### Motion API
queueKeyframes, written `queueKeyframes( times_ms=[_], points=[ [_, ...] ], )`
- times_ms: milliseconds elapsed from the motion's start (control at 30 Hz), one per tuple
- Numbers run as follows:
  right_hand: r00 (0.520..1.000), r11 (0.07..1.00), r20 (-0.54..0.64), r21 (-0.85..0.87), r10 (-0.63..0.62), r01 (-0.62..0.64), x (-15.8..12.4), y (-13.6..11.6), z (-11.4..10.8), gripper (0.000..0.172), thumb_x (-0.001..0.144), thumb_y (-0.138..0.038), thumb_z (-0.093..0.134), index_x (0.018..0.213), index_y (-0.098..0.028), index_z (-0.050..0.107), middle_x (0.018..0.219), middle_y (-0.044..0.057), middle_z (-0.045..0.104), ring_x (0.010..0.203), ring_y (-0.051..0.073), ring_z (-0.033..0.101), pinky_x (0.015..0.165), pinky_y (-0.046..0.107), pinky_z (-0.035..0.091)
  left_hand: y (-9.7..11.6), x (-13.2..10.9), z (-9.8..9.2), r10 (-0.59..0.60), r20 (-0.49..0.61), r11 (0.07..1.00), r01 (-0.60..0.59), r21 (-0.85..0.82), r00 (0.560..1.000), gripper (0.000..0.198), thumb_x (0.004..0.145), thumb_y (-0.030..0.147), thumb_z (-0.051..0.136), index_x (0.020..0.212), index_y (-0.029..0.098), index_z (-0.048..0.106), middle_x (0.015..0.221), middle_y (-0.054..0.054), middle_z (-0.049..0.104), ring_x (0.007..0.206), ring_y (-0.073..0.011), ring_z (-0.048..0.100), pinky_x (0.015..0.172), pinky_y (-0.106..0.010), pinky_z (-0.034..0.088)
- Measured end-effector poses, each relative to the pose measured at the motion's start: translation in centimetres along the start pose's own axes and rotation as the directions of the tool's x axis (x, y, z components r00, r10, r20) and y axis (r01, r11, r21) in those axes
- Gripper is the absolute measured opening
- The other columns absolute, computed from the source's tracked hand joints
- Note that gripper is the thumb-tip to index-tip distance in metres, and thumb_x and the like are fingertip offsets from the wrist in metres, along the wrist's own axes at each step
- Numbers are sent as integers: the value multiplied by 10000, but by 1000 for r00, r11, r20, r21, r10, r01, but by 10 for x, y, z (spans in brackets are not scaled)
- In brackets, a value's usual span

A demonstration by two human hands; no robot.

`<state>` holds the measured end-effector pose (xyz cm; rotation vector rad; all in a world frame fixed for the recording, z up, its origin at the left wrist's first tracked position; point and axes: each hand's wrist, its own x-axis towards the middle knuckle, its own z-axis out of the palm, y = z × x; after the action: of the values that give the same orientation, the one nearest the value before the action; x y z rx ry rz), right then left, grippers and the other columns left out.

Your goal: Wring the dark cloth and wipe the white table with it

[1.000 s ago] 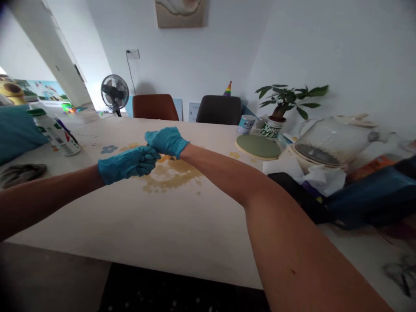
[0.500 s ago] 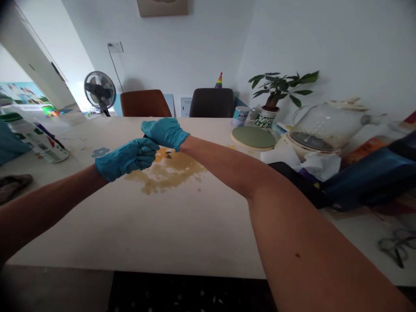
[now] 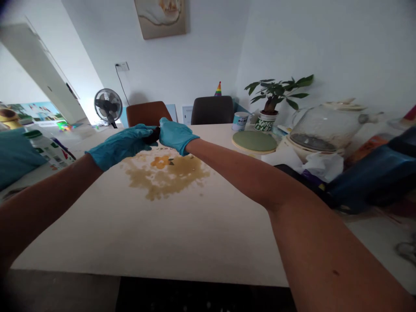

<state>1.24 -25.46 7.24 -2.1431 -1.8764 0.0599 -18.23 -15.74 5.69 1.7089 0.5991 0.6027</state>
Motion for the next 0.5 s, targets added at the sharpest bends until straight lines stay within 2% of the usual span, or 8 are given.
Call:
queueKeyframes(
  times_ms=[67,133,167,233,333,400,433,500],
  points=[
    [998,945,69,324,7,-29,-4,0,-9,346,1209,-160,849,1516,-116,696,1195,124,891,975,226,813,778,272,592,10,1,0,57,-60,998,-56,15,997,485,921,267,945,1386,188,832,1424,-111,838,1397,-303,770,1120,-344,637],
    [992,784,126,619,-31,-54,-9,1,-17,278,1172,-89,901,1385,-124,726,1006,29,831,862,179,781,731,243,639,18,3,-1,78,-105,989,-64,132,991,550,924,229,860,1472,194,838,1426,-86,825,1363,-308,756,1107,-360,605],
    [990,701,136,710,-45,-66,-11,2,-20,229,1174,-65,903,1316,-128,734,934,3,801,811,165,763,720,240,659,21,5,-2,78,-127,978,-51,203,989,603,930,216,821,1533,203,836,1422,-76,818,1316,-302,751,1093,-373,584],
    [990,587,134,805,-41,-85,-17,4,-22,169,1214,-88,900,1193,-142,741,850,1,783,741,163,746,712,253,687,26,7,-4,69,-172,958,-17,285,983,739,906,179,760,1641,223,815,1408,-67,806,1193,-263,727,1061,-386,541],
    [994,501,110,861,-20,-86,-23,11,-20,210,1317,-226,822,1132,-160,749,882,67,832,795,214,818,749,299,727,29,6,-6,78,-192,952,-16,307,978,926,817,157,712,1737,241,778,1364,-68,808,1046,-203,662,1011,-371,504],
    [998,508,50,861,-39,-23,-24,18,-16,239,1375,-279,712,1178,-156,766,983,95,859,894,241,862,800,318,743,30,3,-5,79,-153,939,-22,344,985,954,782,168,692,1730,221,788,1264,-64,803,1011,-198,644,998,-366,493],
    [999,569,8,822,-47,20,-24,21,-14,256,1391,-276,662,1197,-152,773,1036,101,865,940,244,867,831,319,739,31,1,-4,80,-127,928,-28,371,989,935,774,172,681,1701,202,805,1209,-61,794,1009,-203,645,1001,-369,492],
    [995,779,-89,620,-50,95,-21,24,-14,293,1395,-243,600,1208,-136,799,1133,122,879,1024,248,856,912,317,713,33,-1,0,91,-65,910,-57,412,994,871,758,174,663,1609,172,846,1146,-60,780,1029,-218,658,1020,-375,502]
  ],
)
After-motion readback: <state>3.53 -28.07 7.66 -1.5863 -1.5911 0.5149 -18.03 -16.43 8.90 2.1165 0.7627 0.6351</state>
